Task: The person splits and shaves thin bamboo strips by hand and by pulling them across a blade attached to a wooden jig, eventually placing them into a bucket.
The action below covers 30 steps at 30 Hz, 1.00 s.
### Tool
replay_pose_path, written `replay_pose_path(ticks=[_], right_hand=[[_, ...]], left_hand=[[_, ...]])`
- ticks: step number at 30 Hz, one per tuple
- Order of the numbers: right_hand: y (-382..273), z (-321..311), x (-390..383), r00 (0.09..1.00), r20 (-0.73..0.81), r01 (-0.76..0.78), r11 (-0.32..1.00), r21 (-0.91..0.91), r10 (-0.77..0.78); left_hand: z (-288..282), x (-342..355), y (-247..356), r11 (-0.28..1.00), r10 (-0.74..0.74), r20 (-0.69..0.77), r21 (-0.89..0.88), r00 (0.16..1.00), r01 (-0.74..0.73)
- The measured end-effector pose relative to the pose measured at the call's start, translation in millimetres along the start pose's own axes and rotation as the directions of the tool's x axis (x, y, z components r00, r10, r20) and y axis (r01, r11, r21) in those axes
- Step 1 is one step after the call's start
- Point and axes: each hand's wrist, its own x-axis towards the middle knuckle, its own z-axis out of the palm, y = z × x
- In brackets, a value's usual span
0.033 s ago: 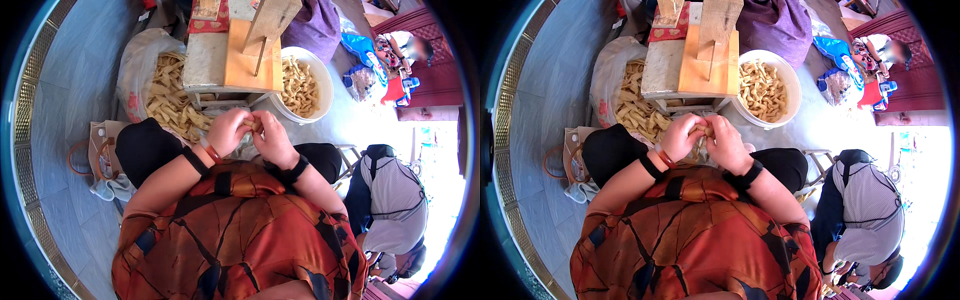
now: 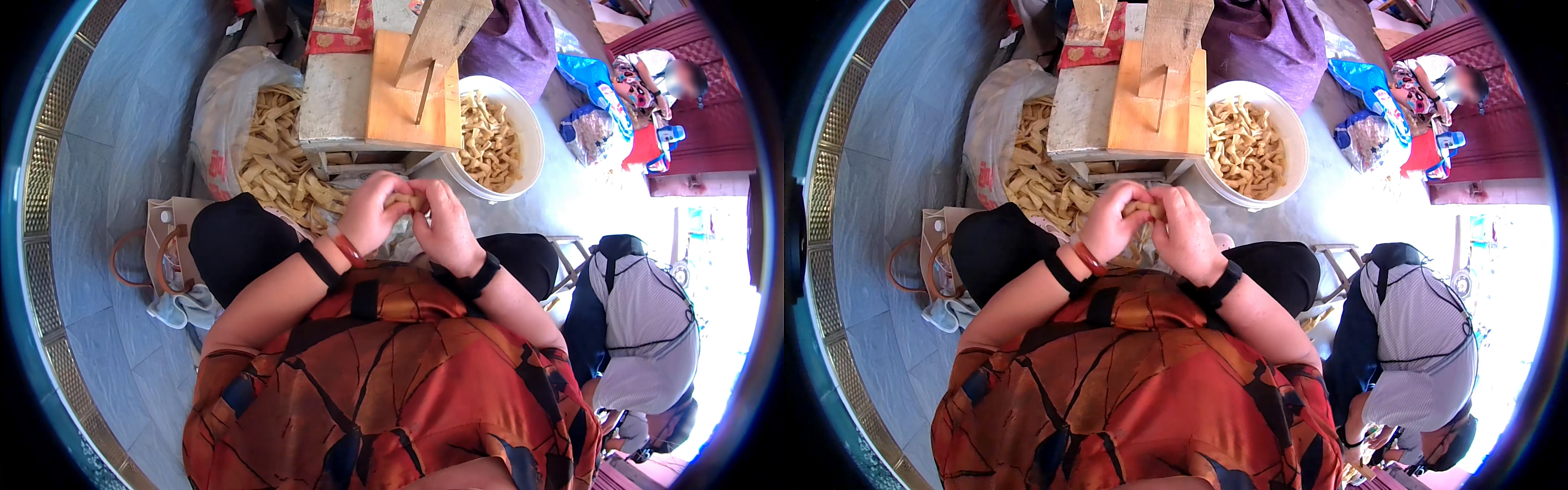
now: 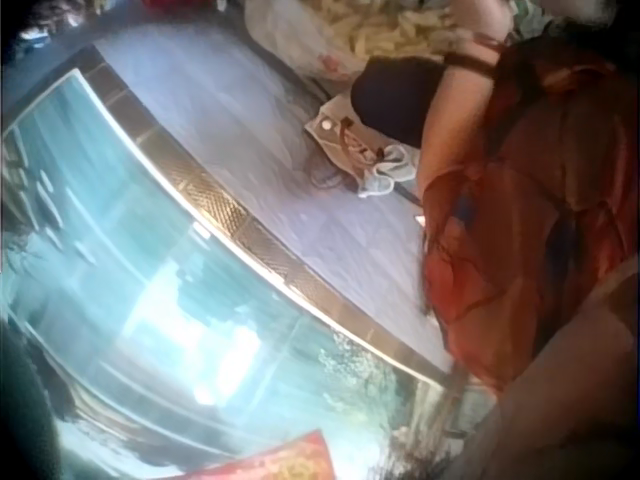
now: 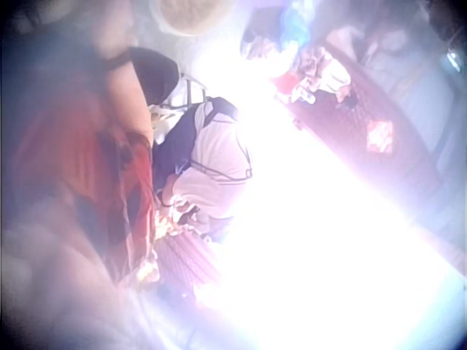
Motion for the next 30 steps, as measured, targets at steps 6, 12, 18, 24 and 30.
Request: replay_pose_path(ticks=[6, 12, 18, 24, 30], right_hand=[[15.9, -3.8, 5.7, 0.949, -0.114, 0.294, 0.956, -0.022, -0.294], [11.0, -9.3, 4.2, 0.990, 0.078, 0.108, 0.991, 0.082, -0.115], [15.1, -15.5, 3.2, 0.892, 0.362, -0.447, 0.649, 0.616, 0.271], [-34.0, -29.1, 0.7, 0.834, 0.458, 0.162, 0.931, 0.327, -0.306], [-21.2, -32.8, 5.3, 0.996, -0.033, 0.091, 0.966, 0.242, -0.086]], left_hand=[[-7.7, -8.8, -14.3, 0.252, -0.380, 0.558, -0.704, 0.737, 0.664], [-3.5, -6.5, -7.0, 0.442, -0.372, 0.355, -0.745, 0.858, 0.499], [-7.1, -2.4, 3.3, 0.705, -0.376, 0.302, -0.521, 0.876, 0.482], [-23.4, 16.2, -15.6, 0.889, -0.412, -0.154, -0.285, 0.898, 0.359], [-35.0, 20.4, 10.9, 0.965, -0.260, -0.074, -0.065, 0.963, 0.256]])
